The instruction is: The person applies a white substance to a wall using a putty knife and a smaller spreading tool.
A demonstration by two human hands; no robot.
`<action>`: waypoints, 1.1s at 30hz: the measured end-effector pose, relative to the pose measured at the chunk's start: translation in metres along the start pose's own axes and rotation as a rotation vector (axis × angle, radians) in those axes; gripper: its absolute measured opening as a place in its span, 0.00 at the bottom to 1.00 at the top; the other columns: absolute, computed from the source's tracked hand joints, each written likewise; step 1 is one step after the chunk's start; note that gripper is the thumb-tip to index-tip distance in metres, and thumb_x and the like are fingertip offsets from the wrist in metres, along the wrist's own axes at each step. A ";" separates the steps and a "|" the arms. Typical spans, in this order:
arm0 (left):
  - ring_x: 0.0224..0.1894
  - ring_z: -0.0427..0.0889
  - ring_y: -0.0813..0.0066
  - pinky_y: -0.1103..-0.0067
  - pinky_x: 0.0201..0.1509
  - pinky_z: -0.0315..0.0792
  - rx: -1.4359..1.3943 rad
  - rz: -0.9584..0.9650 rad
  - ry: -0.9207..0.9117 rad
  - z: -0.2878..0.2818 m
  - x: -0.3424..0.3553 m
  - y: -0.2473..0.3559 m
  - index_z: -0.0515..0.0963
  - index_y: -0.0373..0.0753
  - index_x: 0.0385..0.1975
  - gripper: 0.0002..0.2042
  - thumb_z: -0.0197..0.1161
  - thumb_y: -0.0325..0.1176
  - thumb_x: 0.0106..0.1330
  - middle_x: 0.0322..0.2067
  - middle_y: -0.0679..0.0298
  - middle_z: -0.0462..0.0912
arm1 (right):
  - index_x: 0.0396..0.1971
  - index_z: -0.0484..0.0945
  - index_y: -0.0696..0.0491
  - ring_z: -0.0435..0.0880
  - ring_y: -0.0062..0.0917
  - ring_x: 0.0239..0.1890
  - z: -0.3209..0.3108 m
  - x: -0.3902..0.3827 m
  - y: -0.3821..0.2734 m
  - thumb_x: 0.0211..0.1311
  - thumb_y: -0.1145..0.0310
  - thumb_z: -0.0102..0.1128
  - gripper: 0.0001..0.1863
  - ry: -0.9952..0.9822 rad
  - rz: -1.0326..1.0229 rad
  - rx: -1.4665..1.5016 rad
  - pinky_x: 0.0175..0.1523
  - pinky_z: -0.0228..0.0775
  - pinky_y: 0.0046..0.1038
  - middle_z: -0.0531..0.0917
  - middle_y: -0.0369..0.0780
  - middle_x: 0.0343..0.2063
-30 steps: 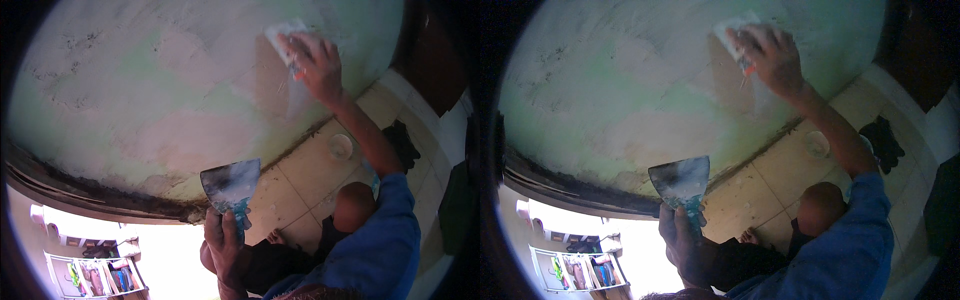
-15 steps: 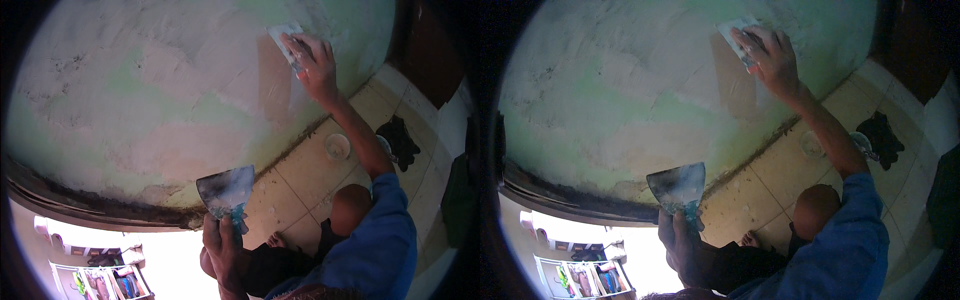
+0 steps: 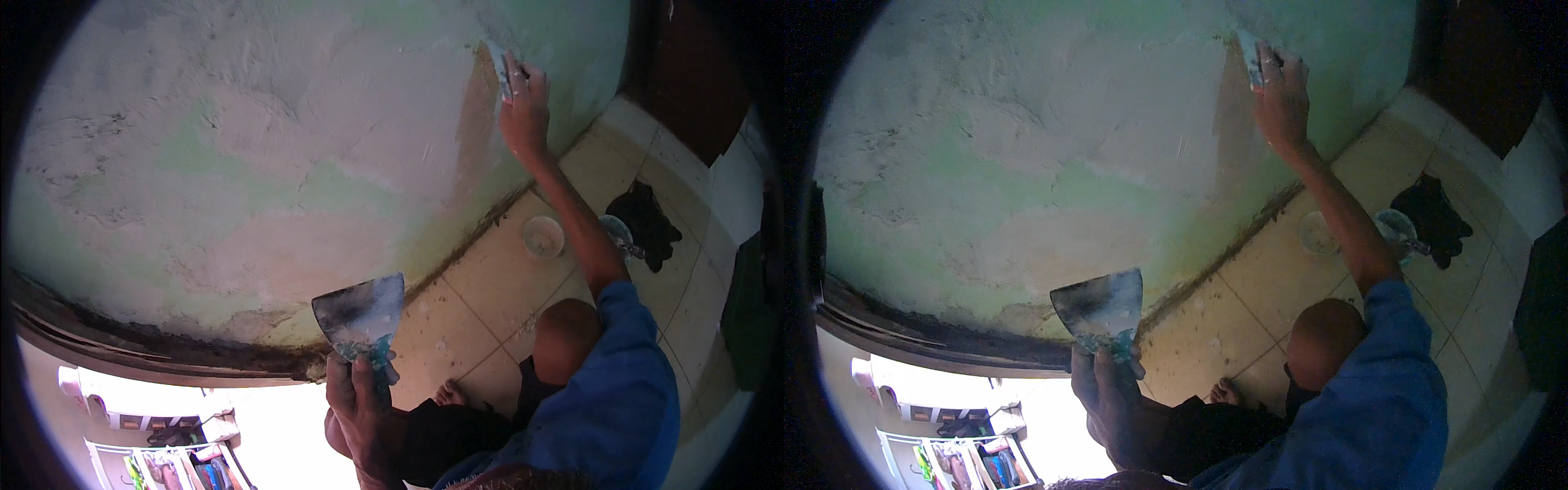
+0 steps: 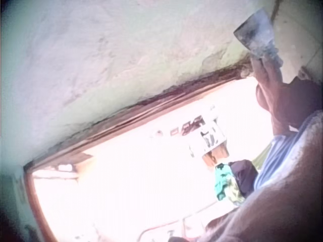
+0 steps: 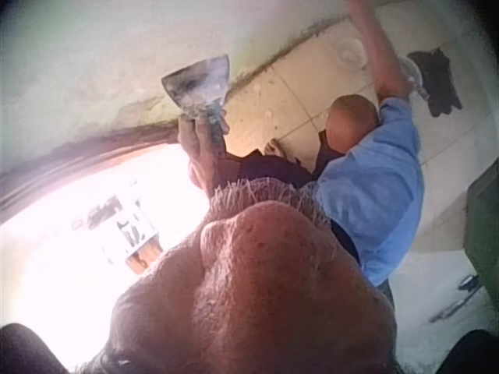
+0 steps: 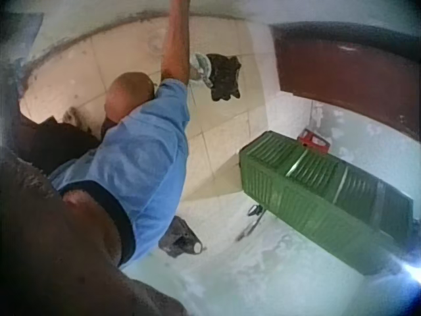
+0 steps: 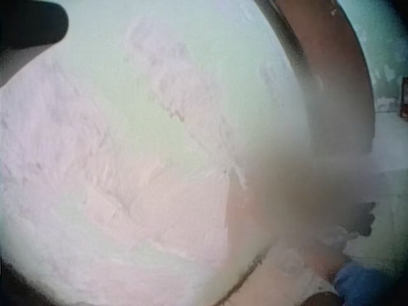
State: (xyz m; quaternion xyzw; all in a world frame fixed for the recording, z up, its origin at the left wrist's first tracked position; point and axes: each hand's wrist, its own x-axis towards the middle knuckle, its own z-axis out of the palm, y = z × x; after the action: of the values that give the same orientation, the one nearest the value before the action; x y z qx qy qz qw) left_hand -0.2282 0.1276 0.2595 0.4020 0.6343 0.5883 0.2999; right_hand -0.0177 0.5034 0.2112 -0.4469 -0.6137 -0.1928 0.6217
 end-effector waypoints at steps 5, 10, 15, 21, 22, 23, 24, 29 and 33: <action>0.27 0.75 0.78 0.80 0.31 0.68 0.008 0.082 -0.041 -0.009 0.004 -0.011 0.72 0.32 0.42 0.11 0.47 0.34 0.74 0.31 0.59 0.82 | 0.65 0.69 0.44 0.71 0.38 0.53 0.011 0.021 -0.065 0.40 0.78 0.71 0.45 0.016 -0.010 0.076 0.54 0.70 0.34 0.71 0.41 0.51; 0.27 0.76 0.78 0.81 0.29 0.68 -0.015 0.085 -0.034 -0.007 0.003 -0.009 0.72 0.32 0.43 0.11 0.46 0.33 0.74 0.32 0.58 0.82 | 0.65 0.69 0.44 0.71 0.36 0.52 0.001 -0.009 -0.099 0.36 0.73 0.75 0.47 -0.100 -0.261 0.128 0.55 0.67 0.36 0.72 0.39 0.51; 0.27 0.76 0.78 0.81 0.30 0.69 -0.012 0.051 -0.060 -0.008 0.003 -0.007 0.72 0.32 0.44 0.11 0.46 0.33 0.74 0.32 0.58 0.82 | 0.66 0.67 0.45 0.72 0.37 0.49 -0.014 -0.029 -0.065 0.36 0.67 0.77 0.48 -0.108 -0.311 0.148 0.53 0.65 0.39 0.73 0.40 0.50; 0.28 0.75 0.78 0.80 0.32 0.68 0.008 0.035 -0.054 -0.003 0.004 -0.003 0.72 0.33 0.44 0.11 0.46 0.34 0.75 0.33 0.59 0.82 | 0.64 0.71 0.47 0.73 0.37 0.50 0.009 0.032 -0.057 0.39 0.75 0.72 0.43 0.100 -0.190 0.154 0.55 0.65 0.37 0.73 0.39 0.50; 0.28 0.75 0.78 0.80 0.32 0.68 0.005 0.027 -0.051 -0.001 0.004 -0.003 0.72 0.33 0.44 0.11 0.46 0.34 0.75 0.33 0.59 0.82 | 0.63 0.71 0.47 0.73 0.37 0.50 0.010 0.032 -0.068 0.39 0.75 0.71 0.43 0.067 -0.207 0.155 0.55 0.65 0.36 0.73 0.39 0.50; 0.28 0.75 0.78 0.80 0.32 0.68 0.008 0.019 -0.037 -0.001 0.003 -0.002 0.72 0.33 0.44 0.11 0.46 0.34 0.75 0.33 0.60 0.82 | 0.63 0.71 0.47 0.73 0.36 0.50 0.009 0.027 -0.085 0.40 0.76 0.71 0.42 0.035 -0.221 0.167 0.55 0.65 0.35 0.73 0.39 0.50; 0.28 0.74 0.78 0.80 0.32 0.67 0.003 0.010 -0.031 0.001 0.003 -0.001 0.72 0.33 0.44 0.11 0.46 0.34 0.75 0.33 0.60 0.82 | 0.63 0.72 0.47 0.73 0.35 0.50 0.004 0.022 -0.095 0.40 0.76 0.71 0.42 0.002 -0.241 0.170 0.54 0.65 0.35 0.73 0.38 0.50; 0.28 0.74 0.79 0.81 0.32 0.67 0.010 -0.004 -0.016 0.003 0.002 -0.002 0.72 0.34 0.43 0.11 0.47 0.35 0.75 0.32 0.60 0.82 | 0.63 0.72 0.48 0.73 0.32 0.50 -0.011 -0.028 -0.102 0.40 0.75 0.71 0.41 -0.173 -0.413 0.224 0.54 0.64 0.33 0.73 0.37 0.49; 0.28 0.74 0.78 0.80 0.32 0.67 0.011 -0.004 -0.021 0.001 0.002 0.000 0.73 0.33 0.42 0.11 0.47 0.35 0.74 0.32 0.61 0.82 | 0.64 0.69 0.46 0.73 0.34 0.48 -0.019 -0.044 -0.081 0.39 0.66 0.74 0.44 -0.152 -0.498 0.144 0.51 0.67 0.36 0.74 0.37 0.49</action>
State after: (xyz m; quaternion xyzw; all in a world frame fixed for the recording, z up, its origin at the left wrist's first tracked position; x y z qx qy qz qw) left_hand -0.2281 0.1302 0.2592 0.4084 0.6350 0.5800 0.3058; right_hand -0.0779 0.4317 0.1989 -0.2497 -0.7618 -0.2616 0.5375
